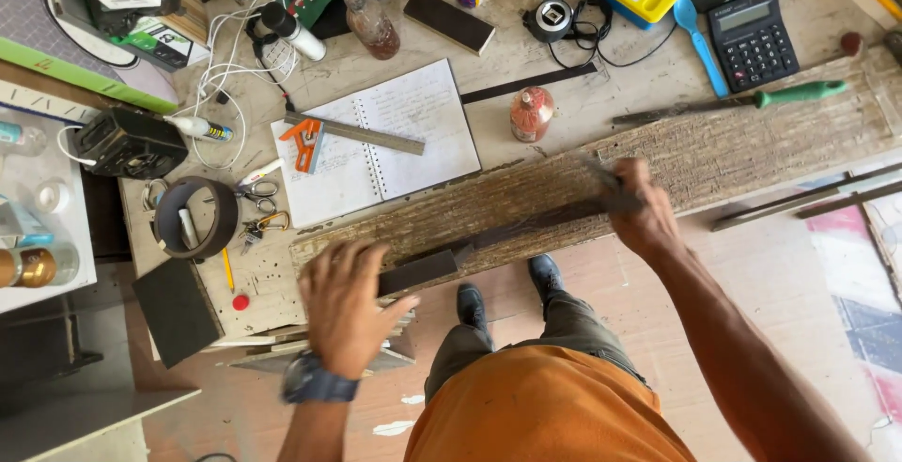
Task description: Filing and scraping the edges of a rectangular workpiece using a small blade on a workbench.
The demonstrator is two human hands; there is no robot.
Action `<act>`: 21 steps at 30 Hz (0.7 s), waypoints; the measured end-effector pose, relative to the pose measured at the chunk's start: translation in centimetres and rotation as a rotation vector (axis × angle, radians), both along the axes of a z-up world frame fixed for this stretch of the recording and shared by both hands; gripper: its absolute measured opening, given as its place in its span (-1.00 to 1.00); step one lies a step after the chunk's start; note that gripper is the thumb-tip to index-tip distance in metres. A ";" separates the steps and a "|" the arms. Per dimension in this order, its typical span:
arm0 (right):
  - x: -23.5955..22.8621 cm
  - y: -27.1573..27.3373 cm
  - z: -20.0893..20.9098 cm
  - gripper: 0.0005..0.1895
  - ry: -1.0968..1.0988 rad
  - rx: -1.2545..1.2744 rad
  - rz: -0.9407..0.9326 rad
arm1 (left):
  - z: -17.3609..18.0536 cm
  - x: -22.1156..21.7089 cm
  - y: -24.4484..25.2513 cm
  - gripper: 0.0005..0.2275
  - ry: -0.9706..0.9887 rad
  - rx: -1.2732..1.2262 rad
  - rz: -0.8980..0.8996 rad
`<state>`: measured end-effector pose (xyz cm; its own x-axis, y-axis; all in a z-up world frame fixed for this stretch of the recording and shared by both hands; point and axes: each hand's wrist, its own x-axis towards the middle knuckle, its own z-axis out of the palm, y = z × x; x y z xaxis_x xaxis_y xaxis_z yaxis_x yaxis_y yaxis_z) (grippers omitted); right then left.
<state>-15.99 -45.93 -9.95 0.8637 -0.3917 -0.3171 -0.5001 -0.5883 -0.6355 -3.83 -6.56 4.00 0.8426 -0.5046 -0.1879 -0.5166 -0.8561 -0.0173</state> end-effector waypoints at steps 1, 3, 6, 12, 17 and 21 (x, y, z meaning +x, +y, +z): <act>-1.8 0.0 -0.9 -0.76 -0.225 -0.021 -0.137 | 0.6 -0.1 -1.6 -0.33 -0.030 -0.033 -0.071; -5.8 0.4 -2.6 -0.54 -0.444 -0.053 -0.309 | 0.4 0.1 -3.6 -0.38 -0.054 -0.067 -0.178; -11.4 2.3 -3.7 -0.62 -0.426 -0.035 -0.461 | -2.1 0.7 -4.5 -0.56 0.101 -0.116 -0.339; -16.5 12.5 -5.2 -0.53 -0.327 0.177 -0.478 | 0.2 2.6 -3.6 -0.66 0.131 -0.024 -0.170; -9.1 20.8 2.3 -0.49 -0.508 0.153 -0.106 | -1.4 3.8 -2.9 -0.61 0.100 -0.035 -0.177; -4.5 23.7 4.9 -0.49 -0.455 0.104 -0.069 | -1.7 2.5 -2.7 -0.54 0.038 -0.025 -0.157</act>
<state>-20.54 -22.26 -5.05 0.8971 -0.4393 0.0471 -0.1928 -0.4851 -0.8529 -1.29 -9.21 2.28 0.7455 -0.6347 -0.2035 -0.6441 -0.7645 0.0252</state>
